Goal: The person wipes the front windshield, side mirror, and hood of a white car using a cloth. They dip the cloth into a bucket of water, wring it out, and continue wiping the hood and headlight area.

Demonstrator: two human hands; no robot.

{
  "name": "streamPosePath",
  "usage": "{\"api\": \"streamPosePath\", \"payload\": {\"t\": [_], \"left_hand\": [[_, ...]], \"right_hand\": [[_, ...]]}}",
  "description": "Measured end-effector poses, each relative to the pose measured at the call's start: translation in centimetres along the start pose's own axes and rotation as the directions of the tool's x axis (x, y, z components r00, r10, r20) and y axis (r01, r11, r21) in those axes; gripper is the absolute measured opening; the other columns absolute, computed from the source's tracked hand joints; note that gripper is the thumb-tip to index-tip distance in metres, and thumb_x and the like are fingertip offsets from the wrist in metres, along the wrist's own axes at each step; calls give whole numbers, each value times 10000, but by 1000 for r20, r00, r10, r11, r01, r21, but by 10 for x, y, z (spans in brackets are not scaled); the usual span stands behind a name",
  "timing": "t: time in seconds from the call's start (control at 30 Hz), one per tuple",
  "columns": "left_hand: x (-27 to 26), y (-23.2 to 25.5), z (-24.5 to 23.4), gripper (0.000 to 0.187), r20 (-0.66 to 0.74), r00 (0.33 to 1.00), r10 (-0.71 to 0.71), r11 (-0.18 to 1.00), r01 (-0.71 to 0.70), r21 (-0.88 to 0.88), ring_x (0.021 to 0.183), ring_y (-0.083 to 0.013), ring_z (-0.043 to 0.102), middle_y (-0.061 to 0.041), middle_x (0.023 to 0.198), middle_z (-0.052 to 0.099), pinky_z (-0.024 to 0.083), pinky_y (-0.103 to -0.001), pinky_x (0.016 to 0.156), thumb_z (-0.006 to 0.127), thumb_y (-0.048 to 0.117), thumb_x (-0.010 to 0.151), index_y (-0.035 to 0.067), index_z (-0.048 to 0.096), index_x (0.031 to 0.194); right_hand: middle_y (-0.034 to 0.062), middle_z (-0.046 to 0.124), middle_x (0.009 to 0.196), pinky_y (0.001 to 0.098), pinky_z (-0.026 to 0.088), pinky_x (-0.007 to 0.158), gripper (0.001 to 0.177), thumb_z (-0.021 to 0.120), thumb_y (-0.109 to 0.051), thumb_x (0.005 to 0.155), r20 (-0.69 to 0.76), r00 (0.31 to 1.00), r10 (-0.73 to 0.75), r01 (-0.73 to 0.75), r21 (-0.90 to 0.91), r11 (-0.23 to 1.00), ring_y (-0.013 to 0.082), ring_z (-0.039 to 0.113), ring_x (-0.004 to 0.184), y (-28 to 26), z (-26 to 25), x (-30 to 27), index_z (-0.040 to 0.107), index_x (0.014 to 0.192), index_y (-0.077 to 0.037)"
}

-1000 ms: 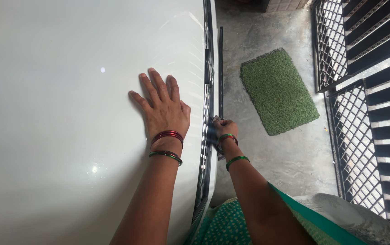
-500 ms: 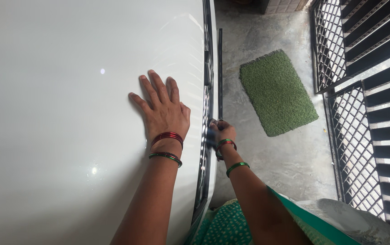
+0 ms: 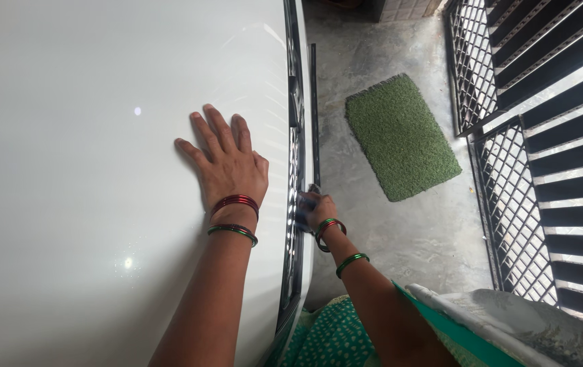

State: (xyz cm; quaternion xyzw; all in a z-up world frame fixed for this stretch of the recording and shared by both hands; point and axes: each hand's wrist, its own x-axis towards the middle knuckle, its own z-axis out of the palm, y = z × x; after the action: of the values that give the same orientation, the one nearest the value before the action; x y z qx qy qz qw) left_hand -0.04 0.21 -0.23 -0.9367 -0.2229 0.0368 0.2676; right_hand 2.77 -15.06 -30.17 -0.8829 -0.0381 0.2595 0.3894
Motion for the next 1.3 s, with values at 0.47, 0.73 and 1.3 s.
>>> {"api": "streamPosePath", "payload": {"t": [0.47, 0.73, 1.3], "left_hand": [[2, 2, 4, 697, 9, 1000, -12, 1000, 12, -1, 1518, -452, 141, -259, 1655, 165, 188, -702, 1135, 389, 497, 976, 190, 336, 1599], [2, 2, 3, 696, -1, 1000, -14, 1000, 14, -12, 1518, -456, 138, -260, 1656, 165, 186, -704, 1136, 399, 493, 975, 190, 342, 1599], [2, 1, 2, 677, -5, 1000, -6, 1000, 7, 8, 1517, -452, 143, -269, 1647, 180, 190, -712, 1128, 367, 476, 984, 185, 337, 1595]], "right_hand": [[114, 570, 1286, 428, 527, 1024, 353, 779, -232, 862, 211, 975, 62, -21, -192, 981, 336, 634, 1182, -15, -23, -32, 712, 1201, -305], [131, 726, 1161, 412, 586, 945, 237, 714, -163, 908, 144, 989, 18, -13, -37, 999, 296, 723, 1088, 2, -9, -42, 662, 1137, -194], [126, 664, 1252, 428, 557, 965, 316, 711, -132, 841, 64, 989, -130, 129, 31, 991, 335, 681, 1117, 9, -3, -102, 689, 1144, -219]]}}
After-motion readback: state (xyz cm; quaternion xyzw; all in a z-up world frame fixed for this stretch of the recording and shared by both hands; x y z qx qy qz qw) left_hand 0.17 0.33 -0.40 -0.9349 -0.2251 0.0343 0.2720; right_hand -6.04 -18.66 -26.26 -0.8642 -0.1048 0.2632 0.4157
